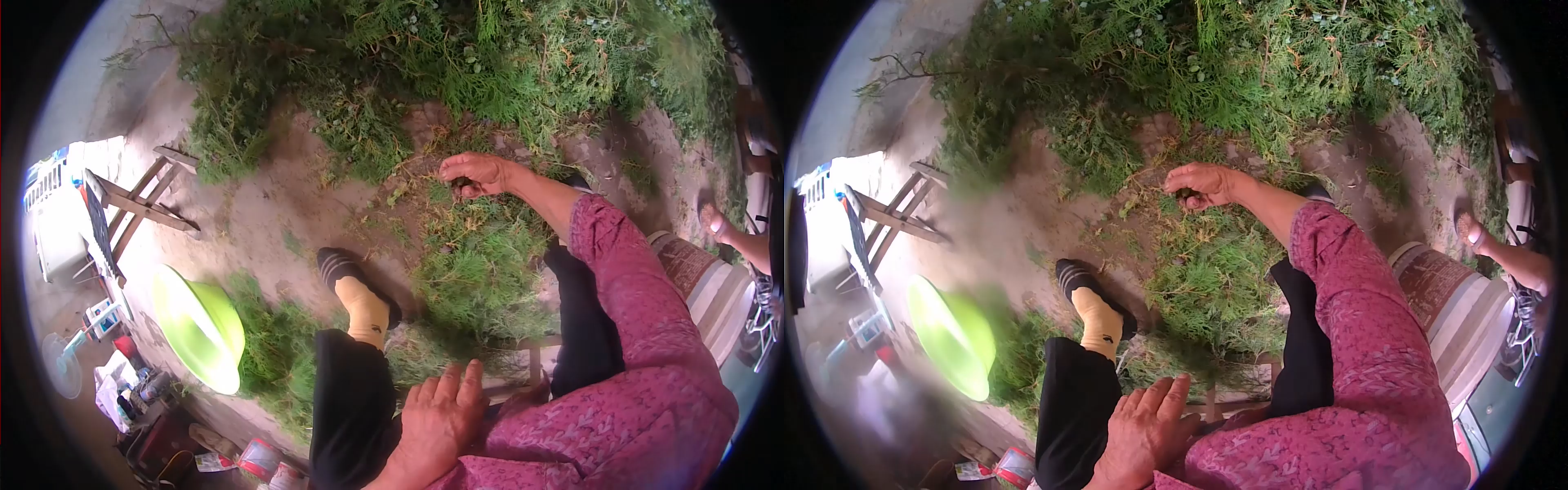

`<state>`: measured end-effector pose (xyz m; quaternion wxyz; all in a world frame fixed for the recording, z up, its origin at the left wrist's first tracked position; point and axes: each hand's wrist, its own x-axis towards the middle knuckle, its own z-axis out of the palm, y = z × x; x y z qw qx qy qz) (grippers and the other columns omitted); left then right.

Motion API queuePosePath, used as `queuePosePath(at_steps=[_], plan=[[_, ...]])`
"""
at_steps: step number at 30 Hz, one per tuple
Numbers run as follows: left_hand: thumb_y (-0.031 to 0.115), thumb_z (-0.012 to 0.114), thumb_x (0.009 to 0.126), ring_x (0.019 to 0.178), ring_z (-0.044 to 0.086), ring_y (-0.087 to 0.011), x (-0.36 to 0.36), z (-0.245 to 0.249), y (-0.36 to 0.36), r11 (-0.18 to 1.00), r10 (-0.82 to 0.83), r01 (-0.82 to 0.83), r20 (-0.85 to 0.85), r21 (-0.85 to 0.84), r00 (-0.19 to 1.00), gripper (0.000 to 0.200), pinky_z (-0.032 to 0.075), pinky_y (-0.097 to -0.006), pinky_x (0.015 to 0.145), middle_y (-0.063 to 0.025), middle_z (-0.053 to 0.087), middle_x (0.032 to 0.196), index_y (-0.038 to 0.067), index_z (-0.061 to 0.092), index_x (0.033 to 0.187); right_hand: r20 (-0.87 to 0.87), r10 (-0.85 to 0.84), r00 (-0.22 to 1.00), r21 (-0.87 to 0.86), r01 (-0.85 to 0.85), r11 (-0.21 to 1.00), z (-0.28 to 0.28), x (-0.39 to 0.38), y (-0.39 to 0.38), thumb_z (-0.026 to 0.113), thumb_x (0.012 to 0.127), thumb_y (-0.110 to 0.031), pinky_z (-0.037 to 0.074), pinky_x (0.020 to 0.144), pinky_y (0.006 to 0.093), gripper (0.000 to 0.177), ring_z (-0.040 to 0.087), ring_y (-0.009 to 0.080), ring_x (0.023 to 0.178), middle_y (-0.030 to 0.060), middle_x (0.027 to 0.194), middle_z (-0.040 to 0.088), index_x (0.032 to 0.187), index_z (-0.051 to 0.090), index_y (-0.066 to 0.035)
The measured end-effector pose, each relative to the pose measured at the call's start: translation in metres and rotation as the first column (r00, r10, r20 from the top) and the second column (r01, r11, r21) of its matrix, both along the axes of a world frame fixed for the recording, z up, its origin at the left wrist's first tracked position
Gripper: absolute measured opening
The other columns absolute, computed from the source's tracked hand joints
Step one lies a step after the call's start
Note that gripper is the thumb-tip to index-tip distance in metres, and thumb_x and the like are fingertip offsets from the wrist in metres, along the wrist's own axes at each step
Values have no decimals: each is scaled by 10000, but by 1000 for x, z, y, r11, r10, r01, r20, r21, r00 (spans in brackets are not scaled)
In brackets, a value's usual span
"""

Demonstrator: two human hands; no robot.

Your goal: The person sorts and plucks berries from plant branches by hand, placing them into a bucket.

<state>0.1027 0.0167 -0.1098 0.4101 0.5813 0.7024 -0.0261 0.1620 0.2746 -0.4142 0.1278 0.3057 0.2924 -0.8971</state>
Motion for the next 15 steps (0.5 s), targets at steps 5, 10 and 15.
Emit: queuePosePath(at_steps=[5,10,15], plan=[[302,685,646,845,585,-272,-1,3,1,997,20,-21,-6,-72,1000,563,456,-375,739,-84,577,1049,105,522,1147,-35,-71,997,-252,60,966,19,-4,-18,579,829,-157,375,396,183,99,459,63,484,48,684,540,856,531,-74],[262,704,654,869,578,-296,-7,6,1,999,29,-30,-28,-23,999,621,461,-376,757,-147,532,1122,83,480,1205,-219,32,975,-328,-104,939,32,-11,-25,583,826,-167,425,445,182,136,512,69,539,52,747,576,928,585,-76],[91,700,695,959,547,-217,-28,19,10,640,740,-767,311,-50,596,749,471,-318,776,-155,428,1243,-17,293,1314,-385,482,787,86,-490,868,168,-33,-64,580,837,-173,463,499,197,187,584,78,589,40,761,607,942,601,-19]])
